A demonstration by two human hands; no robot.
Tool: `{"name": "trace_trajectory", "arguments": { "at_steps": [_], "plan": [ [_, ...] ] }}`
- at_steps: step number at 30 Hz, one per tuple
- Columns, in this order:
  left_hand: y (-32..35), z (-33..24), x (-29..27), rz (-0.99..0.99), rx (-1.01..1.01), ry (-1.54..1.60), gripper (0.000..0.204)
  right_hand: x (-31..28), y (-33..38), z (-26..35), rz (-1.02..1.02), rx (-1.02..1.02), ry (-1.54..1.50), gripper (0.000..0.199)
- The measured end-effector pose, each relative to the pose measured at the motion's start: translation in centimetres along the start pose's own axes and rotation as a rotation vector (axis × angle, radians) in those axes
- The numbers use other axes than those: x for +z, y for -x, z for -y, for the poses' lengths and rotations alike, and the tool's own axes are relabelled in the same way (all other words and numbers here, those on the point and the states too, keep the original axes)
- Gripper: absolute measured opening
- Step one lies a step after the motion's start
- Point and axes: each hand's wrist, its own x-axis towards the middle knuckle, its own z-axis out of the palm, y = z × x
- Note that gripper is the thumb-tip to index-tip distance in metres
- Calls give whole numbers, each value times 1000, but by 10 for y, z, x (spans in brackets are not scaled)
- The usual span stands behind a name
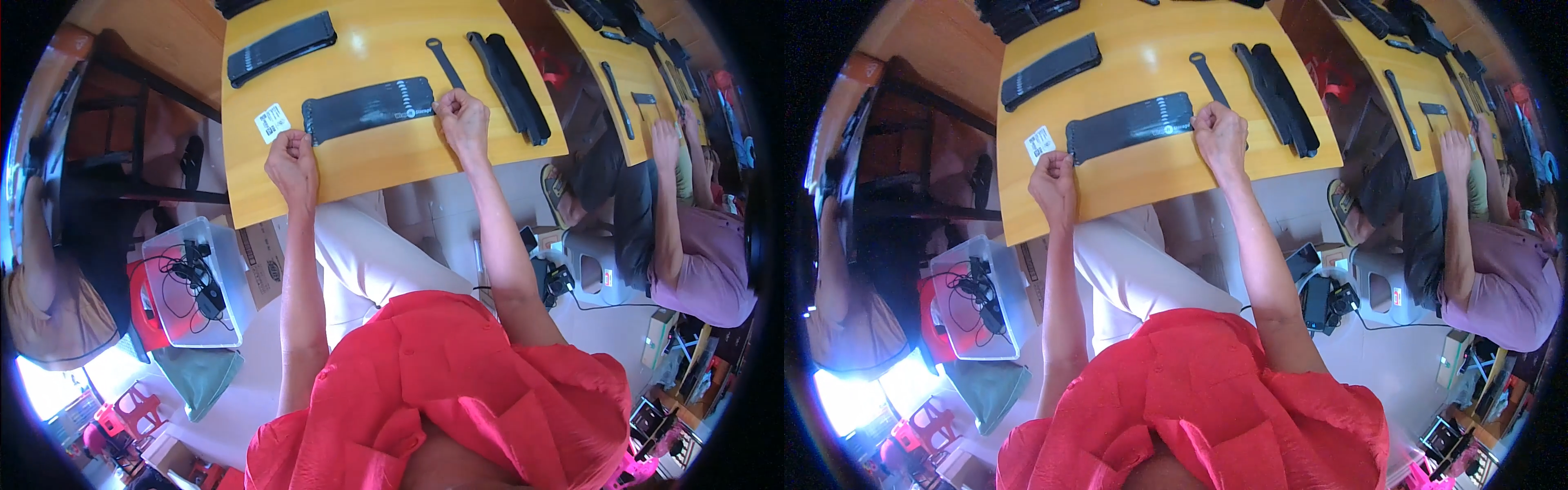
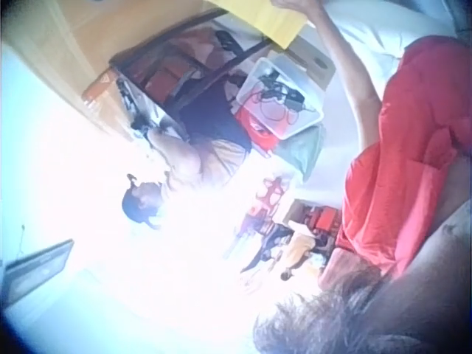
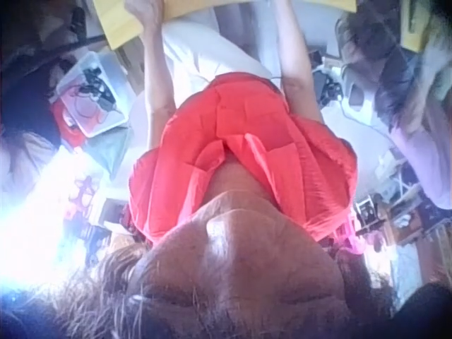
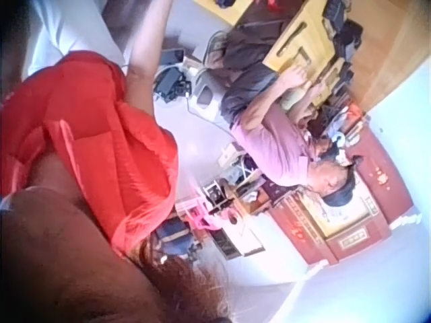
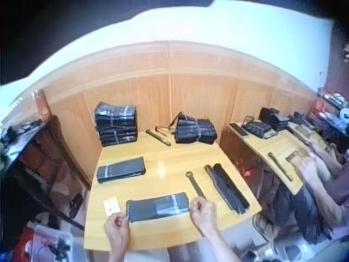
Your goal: Manually assembling and inspecting black straps in a workshop.
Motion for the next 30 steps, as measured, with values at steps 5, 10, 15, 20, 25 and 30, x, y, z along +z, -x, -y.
{"name": "trace_trajectory", "arguments": {
  "at_steps": [5,10,15,20,25,30],
  "plan": [
    [0,8,-4,-104,-114,349,11,-31,13,18,190,174,-607,11],
    [1,7,-5,-166,-114,461,13,-48,19,5,-156,-185,121,13],
    [-1,15,-5,-163,-122,509,15,-43,24,8,-220,-182,632,23],
    [-1,8,-2,-159,-127,490,15,-47,0,1,-76,57,512,20],
    [-1,11,-4,-155,-111,548,11,-59,10,10,27,86,364,14],
    [17,-26,-22,-86,171,352,18,-67,79,61,311,-236,100,14]
  ]
}}
